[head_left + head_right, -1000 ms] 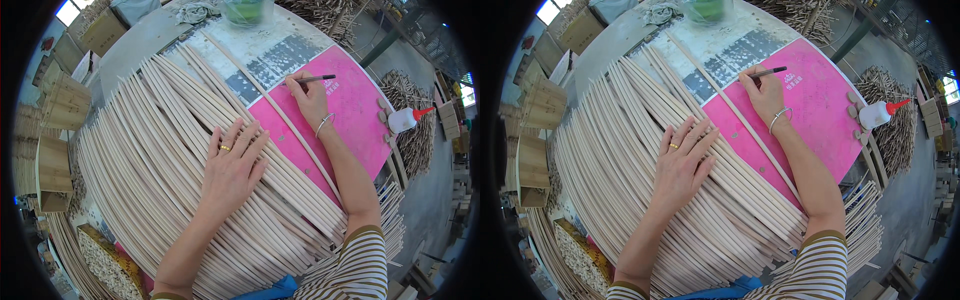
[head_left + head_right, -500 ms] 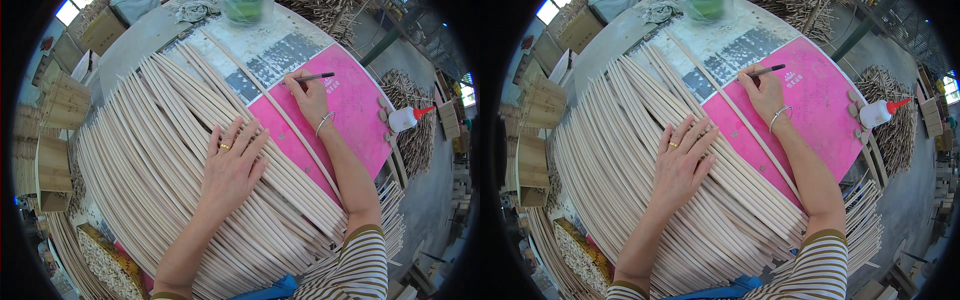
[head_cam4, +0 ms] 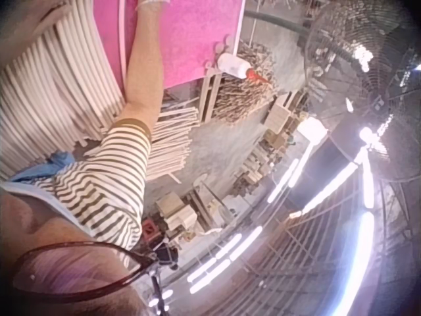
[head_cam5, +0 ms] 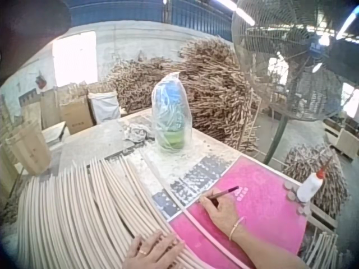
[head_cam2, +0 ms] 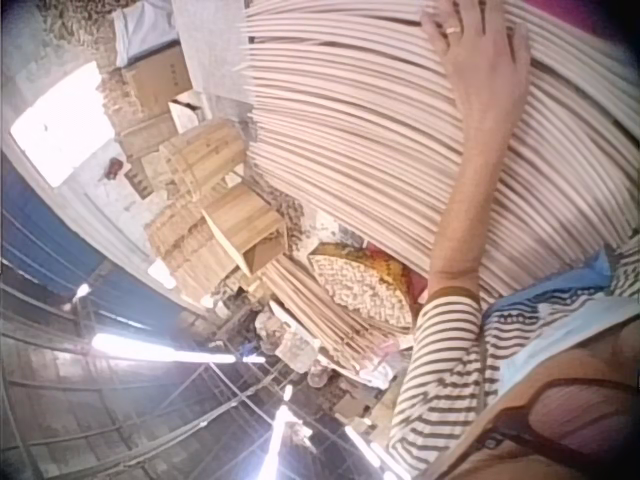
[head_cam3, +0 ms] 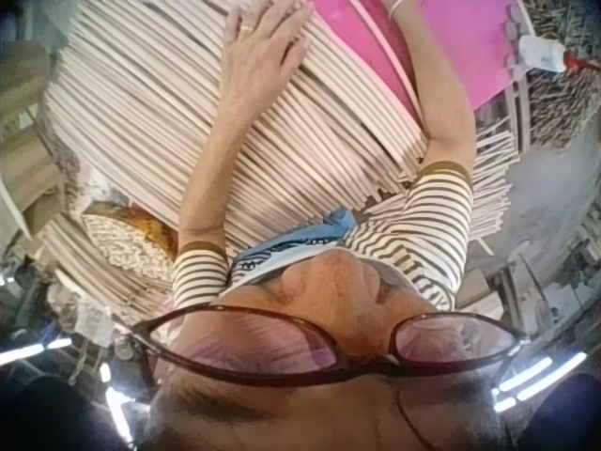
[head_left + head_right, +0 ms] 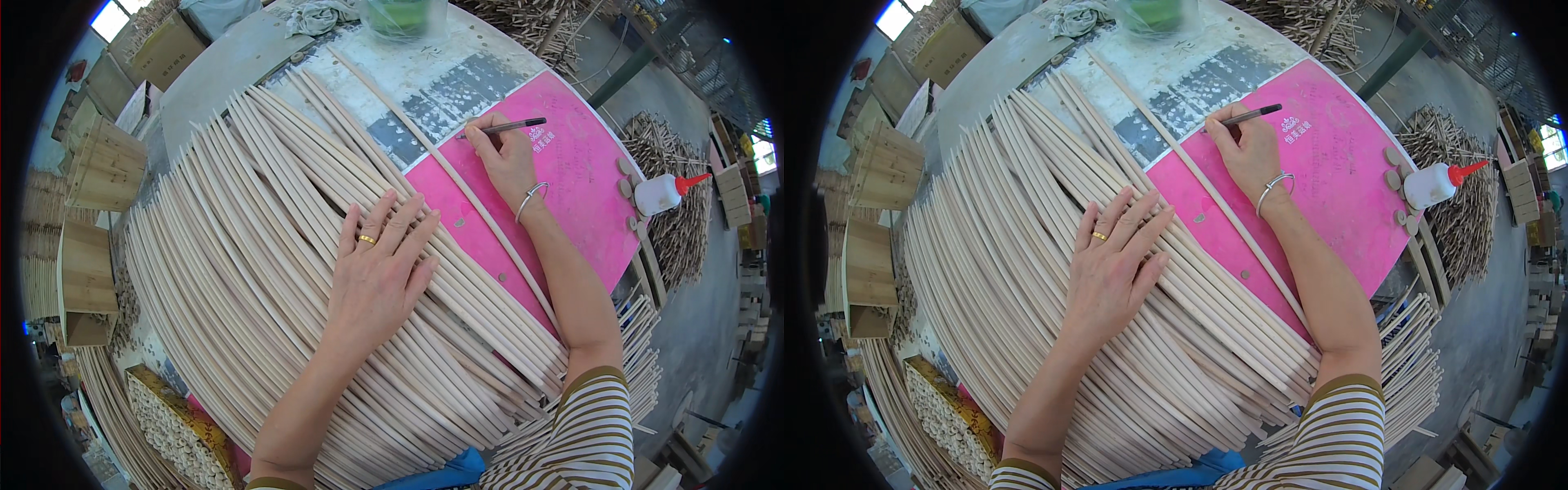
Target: Assembling wooden beads onto wooden dowels and marking the dowels with a pen.
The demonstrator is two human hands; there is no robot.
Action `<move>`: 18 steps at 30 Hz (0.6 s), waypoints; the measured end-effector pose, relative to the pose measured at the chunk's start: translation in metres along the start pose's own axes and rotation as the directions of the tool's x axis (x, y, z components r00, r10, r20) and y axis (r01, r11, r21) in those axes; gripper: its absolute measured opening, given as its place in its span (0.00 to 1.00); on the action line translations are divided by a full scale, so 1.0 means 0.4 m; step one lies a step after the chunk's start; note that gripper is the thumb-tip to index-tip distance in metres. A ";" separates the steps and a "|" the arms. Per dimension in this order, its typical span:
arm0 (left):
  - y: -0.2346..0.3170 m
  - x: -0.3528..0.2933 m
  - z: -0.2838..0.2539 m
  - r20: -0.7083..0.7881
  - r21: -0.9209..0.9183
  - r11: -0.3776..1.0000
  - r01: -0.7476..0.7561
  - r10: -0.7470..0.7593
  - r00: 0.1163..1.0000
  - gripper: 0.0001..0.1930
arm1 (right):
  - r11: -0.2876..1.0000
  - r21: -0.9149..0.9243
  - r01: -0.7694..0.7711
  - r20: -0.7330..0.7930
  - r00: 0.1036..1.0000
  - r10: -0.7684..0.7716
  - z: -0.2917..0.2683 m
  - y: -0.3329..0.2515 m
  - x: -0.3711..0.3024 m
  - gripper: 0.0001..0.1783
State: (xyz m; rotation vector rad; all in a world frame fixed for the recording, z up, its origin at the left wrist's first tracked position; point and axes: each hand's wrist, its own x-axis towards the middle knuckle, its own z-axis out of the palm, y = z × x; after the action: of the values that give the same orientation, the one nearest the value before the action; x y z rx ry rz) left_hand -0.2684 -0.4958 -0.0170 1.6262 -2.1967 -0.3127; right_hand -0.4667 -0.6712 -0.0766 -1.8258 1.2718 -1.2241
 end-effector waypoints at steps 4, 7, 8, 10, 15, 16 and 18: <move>-0.001 0.001 0.001 -0.002 0.006 1.000 0.000 0.000 1.000 0.25 | 1.000 0.020 -0.012 -0.009 1.000 0.012 0.000 0.000 0.000 0.10; -0.001 0.000 0.001 -0.004 0.003 1.000 -0.002 0.002 1.000 0.25 | 1.000 0.018 -0.021 -0.034 0.999 0.022 0.001 0.000 -0.001 0.09; -0.001 0.000 0.001 -0.006 0.005 1.000 -0.003 0.003 1.000 0.25 | 1.000 0.000 -0.002 -0.020 1.000 0.002 0.001 0.000 -0.001 0.09; -0.002 -0.001 0.001 -0.003 0.004 1.000 -0.003 0.003 1.000 0.25 | 1.000 -0.015 0.016 -0.006 1.000 -0.016 0.001 -0.001 -0.002 0.09; -0.001 -0.001 0.001 0.001 0.013 1.000 0.000 0.000 1.000 0.24 | 0.999 0.031 -0.032 -0.029 0.999 0.033 0.000 -0.003 -0.001 0.08; -0.001 -0.001 0.001 0.003 0.006 1.000 0.001 -0.001 1.000 0.24 | 0.999 0.031 -0.028 -0.029 0.999 0.029 0.000 -0.003 0.000 0.08; -0.002 -0.001 0.001 0.003 0.010 1.000 0.000 0.000 1.000 0.24 | 0.990 0.116 -0.085 -0.062 0.994 0.092 0.000 -0.003 0.002 0.08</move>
State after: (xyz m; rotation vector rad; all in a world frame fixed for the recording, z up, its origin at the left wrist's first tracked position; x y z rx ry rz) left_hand -0.2679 -0.4955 -0.0177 1.6317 -2.2040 -0.3051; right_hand -0.4663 -0.6716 -0.0750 -1.6433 1.2793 -1.2917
